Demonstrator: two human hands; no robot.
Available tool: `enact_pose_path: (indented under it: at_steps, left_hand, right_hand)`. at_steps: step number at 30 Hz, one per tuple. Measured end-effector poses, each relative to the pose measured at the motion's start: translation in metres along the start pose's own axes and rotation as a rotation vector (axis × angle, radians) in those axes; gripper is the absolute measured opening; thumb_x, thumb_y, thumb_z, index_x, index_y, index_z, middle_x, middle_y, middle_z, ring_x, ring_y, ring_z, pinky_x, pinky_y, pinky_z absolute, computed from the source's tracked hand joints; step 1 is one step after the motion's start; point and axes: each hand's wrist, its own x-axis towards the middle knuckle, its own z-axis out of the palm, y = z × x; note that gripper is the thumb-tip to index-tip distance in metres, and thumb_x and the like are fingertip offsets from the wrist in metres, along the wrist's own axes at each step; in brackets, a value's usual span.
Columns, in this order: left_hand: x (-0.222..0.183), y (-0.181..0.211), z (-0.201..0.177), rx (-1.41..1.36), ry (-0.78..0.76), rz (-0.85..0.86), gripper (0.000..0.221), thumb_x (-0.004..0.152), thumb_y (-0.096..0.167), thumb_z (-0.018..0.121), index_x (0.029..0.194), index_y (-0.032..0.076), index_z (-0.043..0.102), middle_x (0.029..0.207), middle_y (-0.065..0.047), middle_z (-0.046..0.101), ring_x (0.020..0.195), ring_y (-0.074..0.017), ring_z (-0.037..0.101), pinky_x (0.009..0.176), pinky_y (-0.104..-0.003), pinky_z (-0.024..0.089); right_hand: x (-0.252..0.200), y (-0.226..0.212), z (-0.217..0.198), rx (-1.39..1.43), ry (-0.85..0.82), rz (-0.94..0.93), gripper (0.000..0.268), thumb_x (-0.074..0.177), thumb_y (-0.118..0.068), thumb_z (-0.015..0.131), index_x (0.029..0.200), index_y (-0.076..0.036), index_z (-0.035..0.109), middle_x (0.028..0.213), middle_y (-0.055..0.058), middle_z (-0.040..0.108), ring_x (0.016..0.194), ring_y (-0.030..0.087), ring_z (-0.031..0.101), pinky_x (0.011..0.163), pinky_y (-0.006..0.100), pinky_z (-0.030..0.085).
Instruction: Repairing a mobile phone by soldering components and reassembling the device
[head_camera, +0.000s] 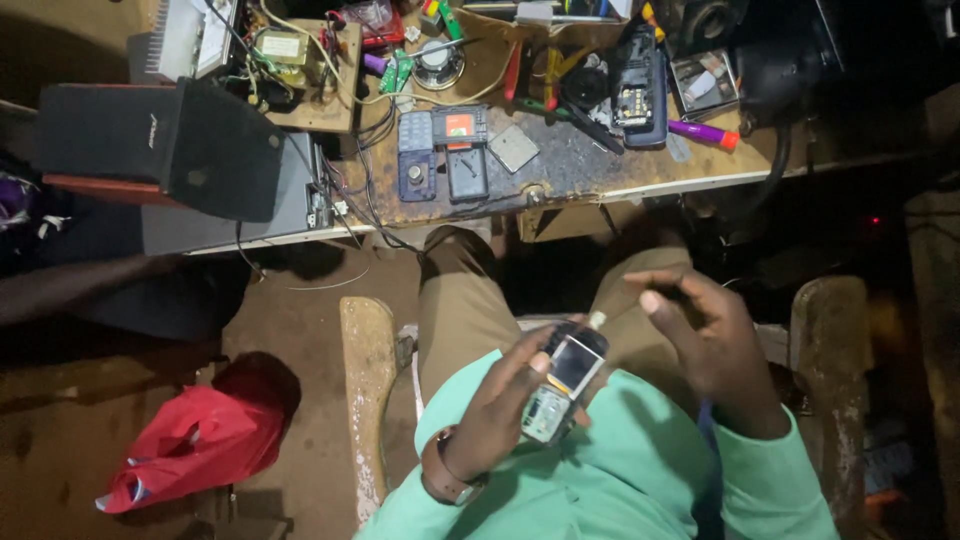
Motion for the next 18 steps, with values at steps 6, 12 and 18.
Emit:
enact_pose_path:
  at_steps: [6,12,18]
  left_hand:
    - [0.007,-0.001,-0.021,0.015,0.250,0.061,0.054,0.083,0.035,0.046,0.126,0.005,0.038,0.093,-0.022,0.063,0.062,-0.0222,0.064,0.053,-0.031,0.054]
    - [0.018,0.022,-0.025,0.162,0.345,0.041,0.046,0.080,0.033,0.049,0.118,0.008,0.044,0.089,-0.020,0.067,0.064,-0.0142,0.062,0.054,-0.021,0.049]
    - [0.046,0.021,-0.040,0.300,0.416,0.083,0.044,0.074,0.019,0.061,0.112,0.006,0.045,0.087,-0.012,0.065,0.080,-0.0166,0.066,0.064,-0.023,0.050]
  right_hand:
    - [0.041,0.048,-0.005,-0.021,0.046,-0.099,0.018,0.084,-0.013,0.050,0.096,-0.005,0.061,0.096,0.004,0.062,0.090,0.011,0.055,0.077,0.021,0.040]
    - [0.073,0.043,-0.008,-0.103,0.111,0.012,0.017,0.084,-0.022,0.053,0.095,-0.012,0.062,0.094,-0.002,0.063,0.082,0.004,0.053,0.047,0.016,0.034]
    - [0.105,0.053,-0.014,-0.209,0.163,-0.256,0.011,0.085,-0.009,0.056,0.092,-0.002,0.060,0.091,0.008,0.060,0.087,0.018,0.057,0.075,0.027,0.041]
